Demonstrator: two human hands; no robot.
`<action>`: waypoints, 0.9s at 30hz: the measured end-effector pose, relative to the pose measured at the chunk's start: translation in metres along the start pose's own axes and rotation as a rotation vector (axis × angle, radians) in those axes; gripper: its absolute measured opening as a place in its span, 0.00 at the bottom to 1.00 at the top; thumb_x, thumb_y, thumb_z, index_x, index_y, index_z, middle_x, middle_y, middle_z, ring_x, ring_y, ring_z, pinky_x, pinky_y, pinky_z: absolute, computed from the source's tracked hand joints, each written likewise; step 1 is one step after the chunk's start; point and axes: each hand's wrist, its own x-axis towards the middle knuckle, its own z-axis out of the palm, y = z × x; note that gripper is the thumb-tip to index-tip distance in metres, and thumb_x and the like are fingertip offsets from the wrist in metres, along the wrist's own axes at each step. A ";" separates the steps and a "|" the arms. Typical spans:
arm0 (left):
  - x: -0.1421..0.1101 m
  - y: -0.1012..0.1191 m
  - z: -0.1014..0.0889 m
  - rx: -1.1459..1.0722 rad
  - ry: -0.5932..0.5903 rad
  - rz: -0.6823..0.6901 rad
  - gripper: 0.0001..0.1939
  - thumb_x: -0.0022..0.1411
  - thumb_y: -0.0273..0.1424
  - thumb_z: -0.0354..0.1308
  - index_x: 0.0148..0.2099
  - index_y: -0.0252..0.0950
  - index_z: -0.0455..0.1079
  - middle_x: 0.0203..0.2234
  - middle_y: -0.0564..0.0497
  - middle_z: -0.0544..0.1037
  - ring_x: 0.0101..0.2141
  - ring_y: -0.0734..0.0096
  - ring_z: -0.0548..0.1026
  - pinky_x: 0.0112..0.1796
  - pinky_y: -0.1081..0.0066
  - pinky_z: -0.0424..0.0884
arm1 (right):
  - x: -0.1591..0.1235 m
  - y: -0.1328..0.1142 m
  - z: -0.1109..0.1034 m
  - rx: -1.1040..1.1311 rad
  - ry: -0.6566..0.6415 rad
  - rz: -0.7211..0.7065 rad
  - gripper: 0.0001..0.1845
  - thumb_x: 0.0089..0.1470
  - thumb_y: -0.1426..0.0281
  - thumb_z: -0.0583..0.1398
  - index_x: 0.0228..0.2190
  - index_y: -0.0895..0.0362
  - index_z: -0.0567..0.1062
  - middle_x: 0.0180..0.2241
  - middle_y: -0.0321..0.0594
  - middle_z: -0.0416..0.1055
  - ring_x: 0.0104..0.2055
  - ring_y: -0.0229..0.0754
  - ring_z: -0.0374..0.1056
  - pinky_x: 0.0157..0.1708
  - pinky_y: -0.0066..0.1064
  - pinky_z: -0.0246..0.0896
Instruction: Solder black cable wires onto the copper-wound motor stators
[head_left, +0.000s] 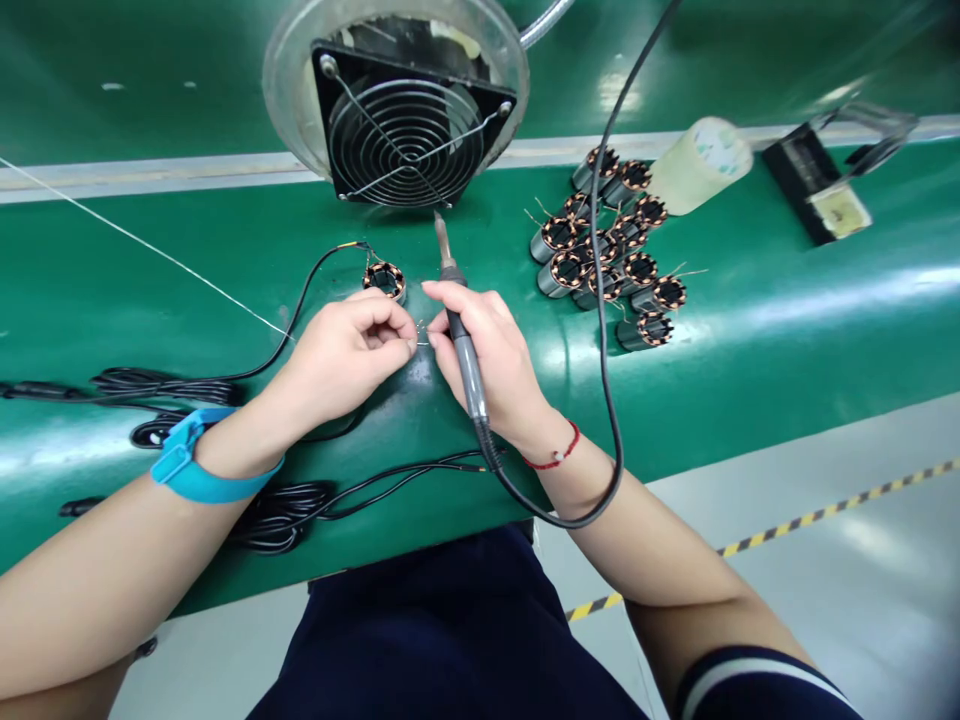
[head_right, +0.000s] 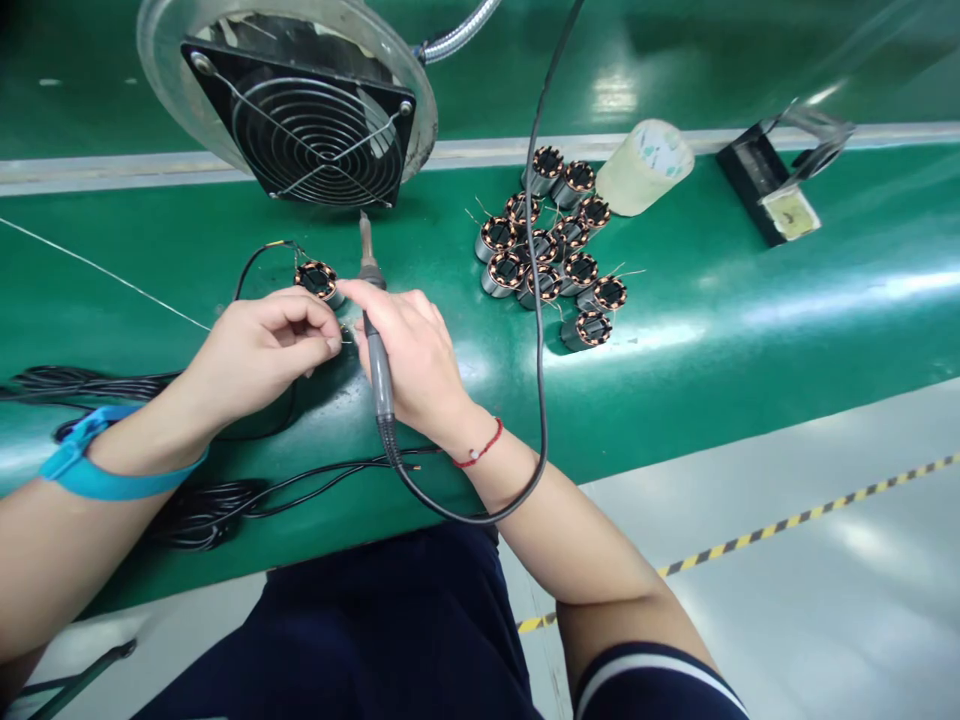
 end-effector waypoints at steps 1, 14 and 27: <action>0.000 0.000 0.000 0.005 0.001 0.005 0.03 0.51 0.26 0.56 0.27 0.34 0.71 0.27 0.54 0.71 0.24 0.78 0.67 0.27 0.74 0.64 | -0.001 0.000 -0.002 -0.019 -0.021 -0.020 0.22 0.57 0.75 0.58 0.53 0.55 0.67 0.38 0.38 0.75 0.44 0.46 0.67 0.49 0.40 0.65; -0.002 0.000 0.003 0.088 0.030 0.059 0.03 0.52 0.27 0.56 0.26 0.35 0.70 0.28 0.52 0.72 0.30 0.73 0.69 0.30 0.73 0.65 | -0.057 -0.017 -0.025 0.185 0.328 -0.023 0.18 0.57 0.70 0.61 0.50 0.51 0.72 0.34 0.37 0.76 0.27 0.38 0.71 0.29 0.33 0.71; -0.001 -0.001 0.003 0.097 0.048 0.080 0.03 0.51 0.26 0.57 0.26 0.36 0.70 0.28 0.51 0.71 0.33 0.70 0.70 0.32 0.71 0.67 | -0.068 -0.020 -0.021 0.313 0.281 0.044 0.15 0.54 0.72 0.62 0.45 0.51 0.73 0.34 0.38 0.79 0.33 0.42 0.78 0.34 0.34 0.78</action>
